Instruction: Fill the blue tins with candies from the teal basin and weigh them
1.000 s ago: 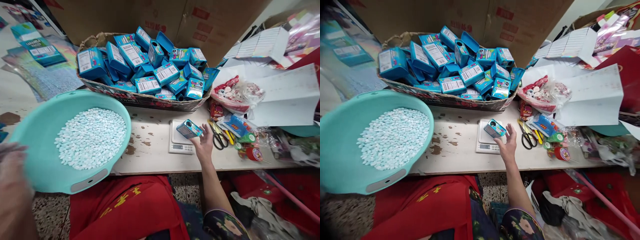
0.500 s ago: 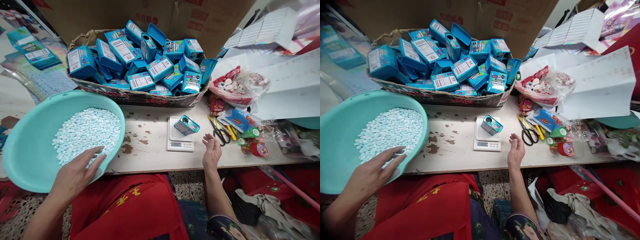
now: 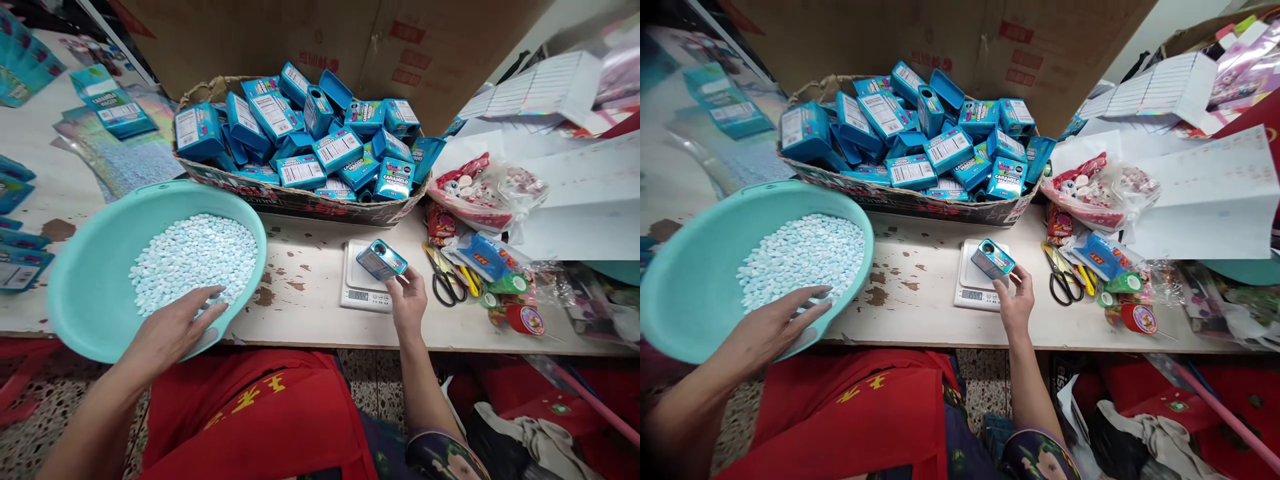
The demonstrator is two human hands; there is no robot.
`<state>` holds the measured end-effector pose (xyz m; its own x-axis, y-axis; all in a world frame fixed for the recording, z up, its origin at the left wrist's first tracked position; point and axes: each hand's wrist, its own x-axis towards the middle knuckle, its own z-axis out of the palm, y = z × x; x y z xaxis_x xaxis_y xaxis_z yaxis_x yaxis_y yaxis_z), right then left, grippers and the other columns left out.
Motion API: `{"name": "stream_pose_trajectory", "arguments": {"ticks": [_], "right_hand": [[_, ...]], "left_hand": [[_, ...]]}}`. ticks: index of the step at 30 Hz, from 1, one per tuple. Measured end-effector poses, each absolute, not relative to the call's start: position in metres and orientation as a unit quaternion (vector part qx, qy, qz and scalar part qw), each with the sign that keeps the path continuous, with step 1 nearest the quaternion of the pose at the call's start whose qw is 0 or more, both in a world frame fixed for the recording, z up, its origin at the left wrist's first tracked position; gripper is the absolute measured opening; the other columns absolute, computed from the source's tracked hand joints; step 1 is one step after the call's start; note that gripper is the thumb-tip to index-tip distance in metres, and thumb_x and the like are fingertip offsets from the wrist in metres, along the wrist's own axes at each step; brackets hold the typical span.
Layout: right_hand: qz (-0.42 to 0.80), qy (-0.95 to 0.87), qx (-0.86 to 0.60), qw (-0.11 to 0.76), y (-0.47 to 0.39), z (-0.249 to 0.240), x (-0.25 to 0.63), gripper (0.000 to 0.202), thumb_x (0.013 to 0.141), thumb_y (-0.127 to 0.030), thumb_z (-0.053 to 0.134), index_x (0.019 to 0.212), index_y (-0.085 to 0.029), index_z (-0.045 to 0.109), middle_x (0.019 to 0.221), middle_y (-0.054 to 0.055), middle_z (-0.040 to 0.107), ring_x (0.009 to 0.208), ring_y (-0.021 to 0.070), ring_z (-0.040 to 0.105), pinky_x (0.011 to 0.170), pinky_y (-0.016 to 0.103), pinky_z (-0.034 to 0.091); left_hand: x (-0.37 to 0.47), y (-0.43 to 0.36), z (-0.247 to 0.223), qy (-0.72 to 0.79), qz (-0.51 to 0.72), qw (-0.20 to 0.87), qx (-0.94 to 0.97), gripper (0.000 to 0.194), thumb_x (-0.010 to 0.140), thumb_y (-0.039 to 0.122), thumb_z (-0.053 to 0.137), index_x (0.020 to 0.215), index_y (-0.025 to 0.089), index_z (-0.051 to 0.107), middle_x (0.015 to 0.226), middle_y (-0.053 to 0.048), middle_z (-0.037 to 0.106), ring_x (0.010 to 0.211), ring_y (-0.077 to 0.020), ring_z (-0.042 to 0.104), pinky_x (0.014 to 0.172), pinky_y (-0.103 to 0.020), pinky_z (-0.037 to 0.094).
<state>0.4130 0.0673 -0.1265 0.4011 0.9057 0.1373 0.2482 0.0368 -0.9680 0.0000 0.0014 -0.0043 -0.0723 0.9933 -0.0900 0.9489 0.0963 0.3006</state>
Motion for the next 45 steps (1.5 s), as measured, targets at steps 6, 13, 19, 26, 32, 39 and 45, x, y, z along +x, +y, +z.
{"name": "stream_pose_trajectory", "arguments": {"ticks": [6,13,19,26,32,39,45], "right_hand": [[0.251,-0.549,-0.593,0.533,0.097,-0.086,0.381,0.035,0.074,-0.043,0.073,0.098,-0.018,0.065,0.089,0.002,0.064,0.085,0.019,0.059,0.084,0.038,0.048],[0.153,-0.757,-0.372,0.514,0.117,-0.01,0.288,0.038,0.077,-0.031,0.074,0.114,-0.027,0.064,0.105,0.006,0.067,0.096,0.0235,0.062,0.087,0.041,0.049],[0.075,-0.84,-0.269,0.466,0.132,0.013,0.219,0.039,0.082,-0.025,0.07,0.12,-0.028,0.062,0.105,0.005,0.069,0.094,0.0216,0.063,0.088,0.039,0.045],[0.063,-0.869,-0.245,0.425,0.138,0.011,0.181,0.039,0.08,-0.023,0.071,0.118,-0.027,0.063,0.102,0.004,0.069,0.092,0.0218,0.062,0.087,0.039,0.043],[0.135,-0.851,-0.278,0.425,0.132,0.004,0.167,0.036,0.081,-0.03,0.071,0.116,-0.028,0.064,0.103,0.004,0.069,0.093,0.0216,0.063,0.085,0.038,0.046],[0.394,-0.709,-0.353,0.466,0.128,0.005,0.158,0.033,0.078,-0.039,0.072,0.106,-0.023,0.068,0.098,0.004,0.069,0.09,0.0222,0.064,0.082,0.038,0.051],[0.482,-0.723,-0.261,0.42,0.121,-0.005,0.12,0.037,0.079,-0.038,0.073,0.112,-0.025,0.065,0.109,0.005,0.065,0.1,0.0224,0.062,0.088,0.039,0.052]], "left_hand": [[0.02,0.018,0.018,0.769,0.216,0.222,0.56,0.041,0.08,0.054,0.058,0.107,0.023,0.068,0.11,-0.006,0.071,0.096,-0.0258,0.066,0.08,-0.032,0.05],[0.061,0.045,0.037,0.558,0.582,0.505,0.307,0.047,0.077,0.052,0.069,0.108,0.016,0.067,0.098,-0.009,0.067,0.072,-0.0139,0.063,0.063,-0.024,0.05],[0.038,0.06,0.034,0.458,0.639,0.605,0.127,0.043,0.088,0.052,0.057,0.099,0.012,0.066,0.088,-0.007,0.061,0.064,-0.0115,0.062,0.054,-0.021,0.046],[0.012,0.054,0.032,0.448,0.683,0.572,0.073,0.028,0.092,0.037,0.055,0.095,0.012,0.067,0.08,-0.004,0.058,0.059,-0.0096,0.06,0.049,-0.019,0.042],[-0.007,0.049,0.021,0.456,0.684,0.56,0.106,0.02,0.089,0.027,0.058,0.097,0.012,0.069,0.086,-0.006,0.061,0.063,-0.0091,0.06,0.057,-0.02,0.046],[-0.031,0.032,0.024,0.681,0.459,0.309,0.479,0.05,0.08,0.031,0.067,0.128,0.021,0.058,0.142,-0.012,0.051,0.136,-0.0301,0.039,0.114,-0.047,0.028],[-0.045,0.033,0.061,0.623,0.421,0.207,0.625,0.055,0.078,0.029,0.072,0.13,0.027,0.055,0.126,-0.005,0.062,0.118,-0.0219,0.056,0.103,-0.039,0.043]]}}
